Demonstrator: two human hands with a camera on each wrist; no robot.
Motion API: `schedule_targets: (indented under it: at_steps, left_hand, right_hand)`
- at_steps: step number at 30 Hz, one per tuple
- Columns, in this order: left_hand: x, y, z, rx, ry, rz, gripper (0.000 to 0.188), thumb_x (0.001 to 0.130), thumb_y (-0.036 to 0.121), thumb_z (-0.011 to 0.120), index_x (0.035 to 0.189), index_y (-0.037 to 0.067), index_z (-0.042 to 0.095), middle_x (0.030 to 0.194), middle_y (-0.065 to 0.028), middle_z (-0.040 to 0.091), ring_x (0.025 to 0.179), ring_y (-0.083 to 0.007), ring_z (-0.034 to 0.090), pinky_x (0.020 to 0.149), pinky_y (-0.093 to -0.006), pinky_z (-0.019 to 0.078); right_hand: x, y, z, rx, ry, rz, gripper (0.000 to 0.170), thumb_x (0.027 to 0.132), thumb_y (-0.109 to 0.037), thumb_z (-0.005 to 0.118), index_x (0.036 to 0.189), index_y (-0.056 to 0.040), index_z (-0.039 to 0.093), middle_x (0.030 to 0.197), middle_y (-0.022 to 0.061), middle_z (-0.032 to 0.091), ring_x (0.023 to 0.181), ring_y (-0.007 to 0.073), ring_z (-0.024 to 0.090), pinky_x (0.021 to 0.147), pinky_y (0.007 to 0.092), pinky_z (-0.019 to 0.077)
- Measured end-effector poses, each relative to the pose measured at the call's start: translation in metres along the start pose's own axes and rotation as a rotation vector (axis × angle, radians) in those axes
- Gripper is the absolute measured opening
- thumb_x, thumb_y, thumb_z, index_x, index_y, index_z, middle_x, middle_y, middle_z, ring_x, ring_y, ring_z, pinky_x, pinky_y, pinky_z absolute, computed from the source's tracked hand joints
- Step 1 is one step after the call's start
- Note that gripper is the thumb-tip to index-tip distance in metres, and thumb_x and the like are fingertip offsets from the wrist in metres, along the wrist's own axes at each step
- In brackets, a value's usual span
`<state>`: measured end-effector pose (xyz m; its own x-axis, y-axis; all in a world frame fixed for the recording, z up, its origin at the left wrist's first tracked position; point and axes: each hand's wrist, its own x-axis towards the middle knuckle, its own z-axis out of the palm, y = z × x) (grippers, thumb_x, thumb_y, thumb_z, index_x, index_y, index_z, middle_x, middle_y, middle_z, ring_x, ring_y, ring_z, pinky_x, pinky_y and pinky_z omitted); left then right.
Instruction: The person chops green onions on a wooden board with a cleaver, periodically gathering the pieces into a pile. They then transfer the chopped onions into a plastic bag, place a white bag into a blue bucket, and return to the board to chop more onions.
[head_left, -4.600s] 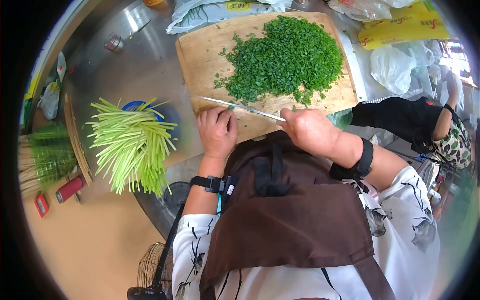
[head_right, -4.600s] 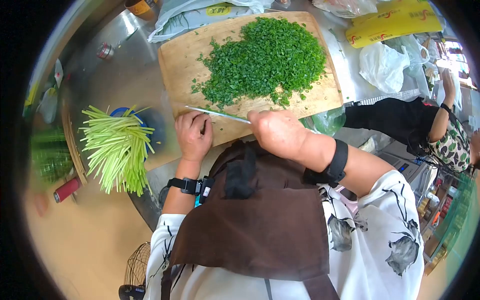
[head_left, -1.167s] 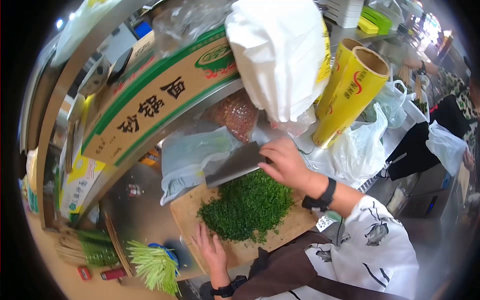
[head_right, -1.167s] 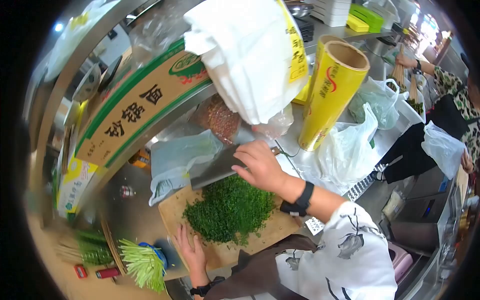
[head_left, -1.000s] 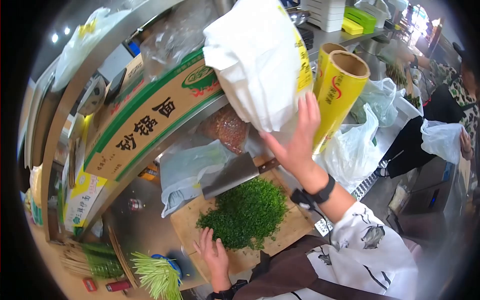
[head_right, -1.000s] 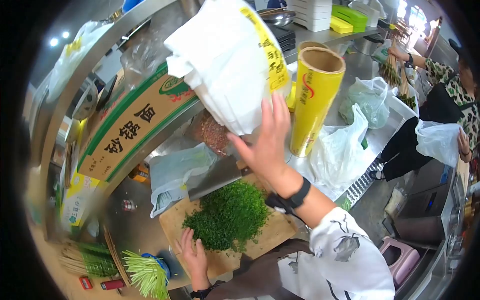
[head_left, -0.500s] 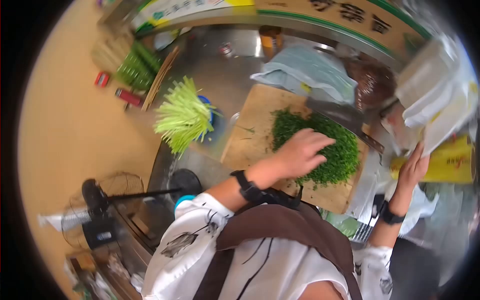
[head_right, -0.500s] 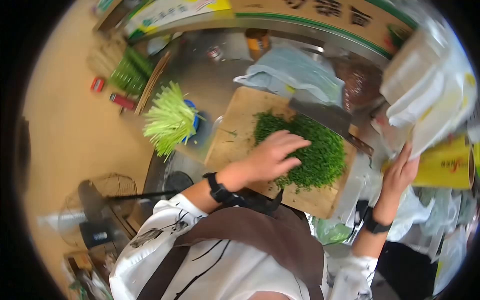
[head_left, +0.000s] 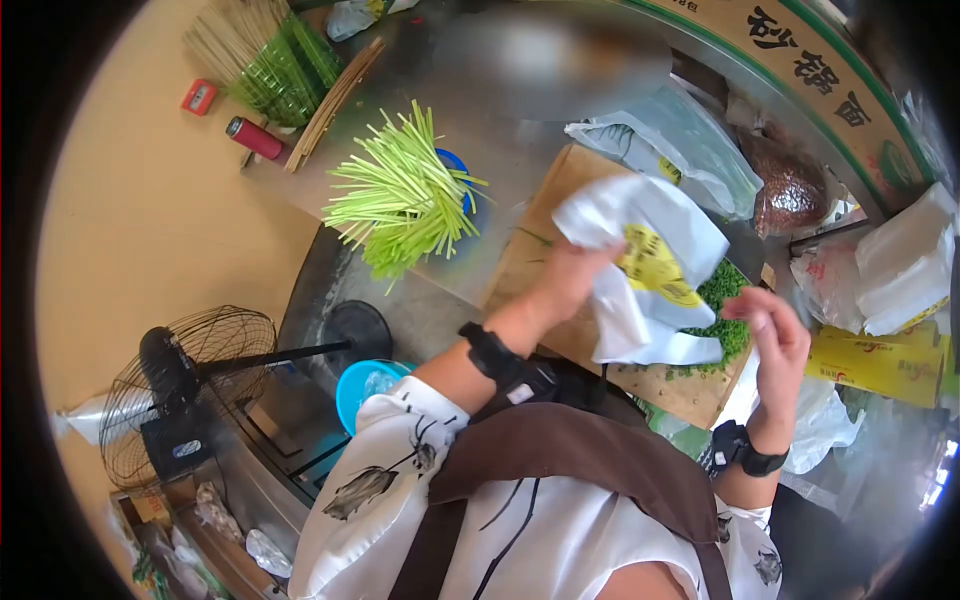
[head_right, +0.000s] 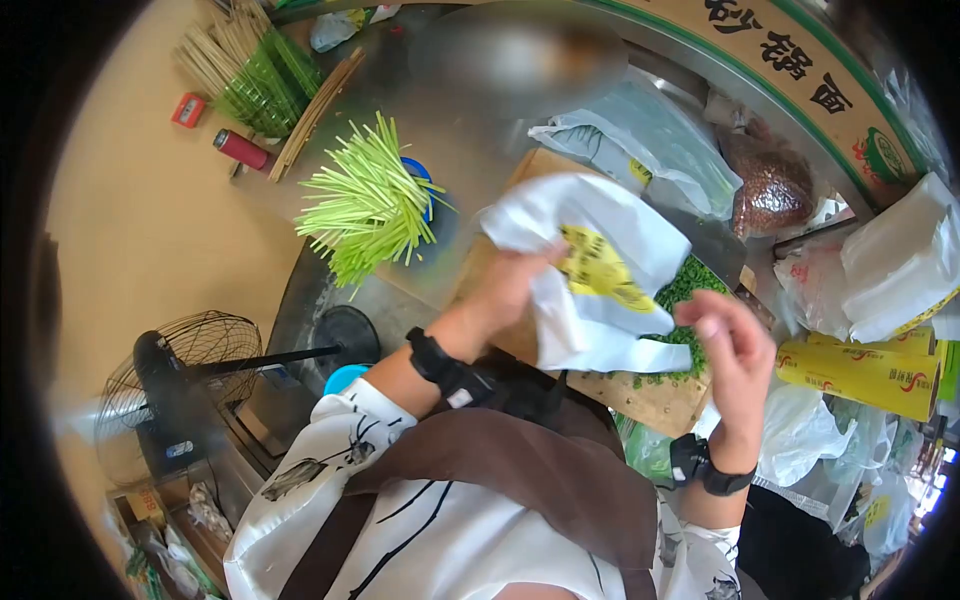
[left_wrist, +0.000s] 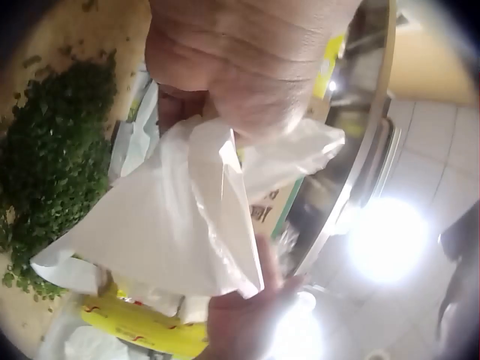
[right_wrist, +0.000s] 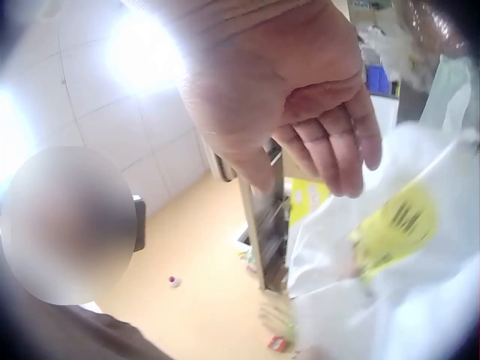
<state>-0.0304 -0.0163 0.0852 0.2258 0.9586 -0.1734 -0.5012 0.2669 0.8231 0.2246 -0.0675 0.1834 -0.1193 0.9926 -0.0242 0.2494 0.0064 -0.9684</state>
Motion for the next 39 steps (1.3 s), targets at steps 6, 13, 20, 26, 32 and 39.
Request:
schedule_targets:
  at_steps: [6, 13, 20, 26, 32, 39]
  left_hand:
    - [-0.013, 0.057, -0.028, -0.547, -0.097, -0.137, 0.039, 0.099, 0.031, 0.051, 0.125, 0.003, 0.053, 0.115, -0.0104, 0.064, 0.102, -0.0217, 0.064, 0.09, -0.0357, 0.052]
    - [-0.023, 0.077, -0.058, -0.495, -0.061, -0.215, 0.045, 0.101, 0.033, 0.044, 0.13, 0.0, 0.05, 0.121, -0.0138, 0.062, 0.11, -0.0263, 0.061, 0.097, -0.0394, 0.0478]
    - [-0.063, 0.065, -0.084, -0.034, 0.049, -0.181, 0.037, 0.093, 0.021, 0.063, 0.123, 0.001, 0.057, 0.112, -0.007, 0.065, 0.098, -0.0162, 0.064, 0.087, -0.0319, 0.0522]
    - [-0.176, 0.085, -0.151, 0.061, -0.028, -0.068, 0.062, 0.095, 0.027, 0.061, 0.146, 0.004, 0.034, 0.141, -0.01, 0.046, 0.125, -0.0191, 0.049, 0.101, -0.036, 0.0435]
    - [-0.395, 0.025, -0.275, -0.075, 1.168, -0.135, 0.042, 0.093, 0.02, 0.06, 0.131, 0.004, 0.052, 0.125, -0.0105, 0.059, 0.115, -0.0224, 0.058, 0.094, -0.0364, 0.0477]
    - [-0.432, 0.04, -0.264, 0.162, 0.809, 0.142, 0.094, 0.079, 0.012, 0.077, 0.152, 0.012, 0.018, 0.149, -0.0181, 0.035, 0.136, -0.0297, 0.037, 0.108, -0.0417, 0.0361]
  right_hand:
    - [0.034, 0.087, 0.058, 0.501, -0.048, 0.344, 0.048, 0.101, -0.041, 0.044, 0.133, -0.0054, 0.052, 0.127, 0.0084, 0.058, 0.119, 0.017, 0.052, 0.101, 0.0339, 0.0404]
    - [0.027, 0.061, 0.097, 1.09, -0.342, 0.164, 0.074, 0.095, -0.055, 0.048, 0.138, 0.0049, 0.04, 0.137, 0.0152, 0.051, 0.126, 0.024, 0.048, 0.108, 0.04, 0.0351]
    - [0.025, 0.058, 0.12, 0.574, -0.048, 0.297, 0.03, 0.092, -0.013, 0.06, 0.117, 0.0045, 0.059, 0.114, 0.0101, 0.065, 0.104, 0.018, 0.062, 0.094, 0.0315, 0.0451]
    - [0.024, 0.037, 0.122, 0.699, -0.213, 0.153, 0.03, 0.095, -0.015, 0.058, 0.119, 0.0029, 0.056, 0.112, 0.0122, 0.065, 0.102, 0.0198, 0.063, 0.091, 0.0341, 0.0472]
    - [0.051, -0.016, 0.145, 0.768, -0.62, 0.155, 0.04, 0.095, -0.018, 0.055, 0.126, 0.0065, 0.051, 0.119, 0.0187, 0.062, 0.109, 0.0284, 0.061, 0.097, 0.0423, 0.0466]
    - [-0.001, -0.039, 0.272, 0.393, -0.899, 0.279, 0.036, 0.089, -0.009, 0.059, 0.122, 0.0037, 0.056, 0.113, 0.0106, 0.065, 0.103, 0.0198, 0.063, 0.091, 0.033, 0.0493]
